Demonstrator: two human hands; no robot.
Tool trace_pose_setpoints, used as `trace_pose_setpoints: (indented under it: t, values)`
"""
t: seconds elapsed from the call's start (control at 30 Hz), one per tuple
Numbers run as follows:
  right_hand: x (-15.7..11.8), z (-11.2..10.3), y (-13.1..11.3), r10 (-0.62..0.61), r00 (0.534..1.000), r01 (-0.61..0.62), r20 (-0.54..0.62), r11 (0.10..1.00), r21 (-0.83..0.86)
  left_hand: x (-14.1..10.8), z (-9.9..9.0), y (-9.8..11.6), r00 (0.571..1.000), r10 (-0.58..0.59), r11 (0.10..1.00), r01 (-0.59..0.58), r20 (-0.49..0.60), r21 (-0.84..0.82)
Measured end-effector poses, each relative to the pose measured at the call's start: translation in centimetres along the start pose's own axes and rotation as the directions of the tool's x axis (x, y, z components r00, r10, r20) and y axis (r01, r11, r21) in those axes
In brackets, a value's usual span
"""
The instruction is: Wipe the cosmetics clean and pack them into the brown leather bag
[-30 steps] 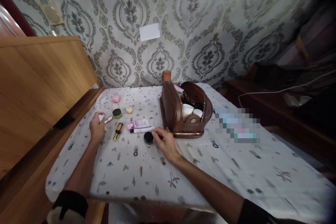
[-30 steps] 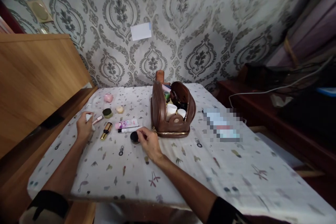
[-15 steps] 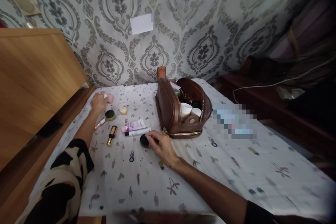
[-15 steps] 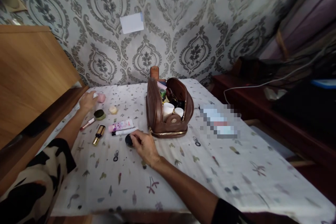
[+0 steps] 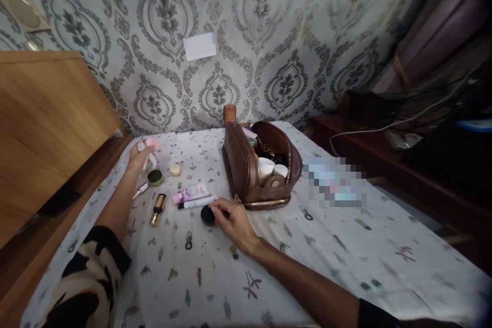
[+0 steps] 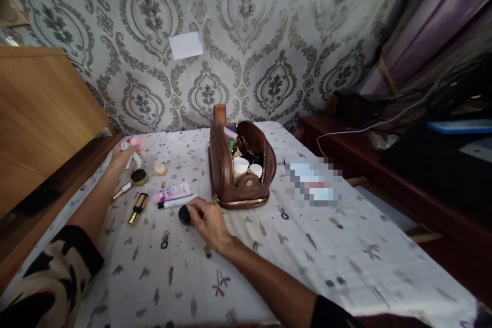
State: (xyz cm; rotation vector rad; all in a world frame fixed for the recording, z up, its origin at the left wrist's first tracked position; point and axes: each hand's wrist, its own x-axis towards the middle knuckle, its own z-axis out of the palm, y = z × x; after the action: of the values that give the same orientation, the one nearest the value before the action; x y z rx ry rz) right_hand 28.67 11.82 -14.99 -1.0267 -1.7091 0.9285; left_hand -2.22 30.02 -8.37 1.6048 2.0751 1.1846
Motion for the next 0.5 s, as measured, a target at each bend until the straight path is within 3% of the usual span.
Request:
trace_pose_setpoints:
  t: [0.07,0.13,0.2,0.27,0.37,0.5]
  values:
    - [0.0,0.1,0.1,0.0,1.0,0.0,-0.001,1.0,0.012,-2.1,-0.8,1.4,0.998,0.008,0.988,0.003,0.067,-0.152]
    - [0.0,0.2,0.3,-0.011,1.0,0.012,-0.026,1.0,0.019,-5.0,-1.3,2.9,0.98,0.027,0.894,0.065,0.198,-0.443]
    - [0.0,0.3,0.5,-0.034,0.997,0.036,-0.073,0.999,0.023,-8.4,-1.5,4.4,0.94,0.047,0.812,0.161,0.337,-0.561]
    - [0.1,0.4,0.7,-0.059,0.991,0.064,-0.119,0.997,0.039,-12.0,-1.2,5.7,0.881,0.076,0.788,0.234,0.467,-0.57]
    - [0.2,0.4,0.9,-0.068,0.988,0.081,-0.138,0.993,0.086,-16.5,0.1,7.1,0.813,0.083,0.789,0.3,0.576,-0.536]
    - [0.2,0.3,0.9,-0.07,0.987,0.085,-0.146,0.992,0.098,-19.7,2.2,7.2,0.67,0.144,0.819,0.333,0.729,-0.467]
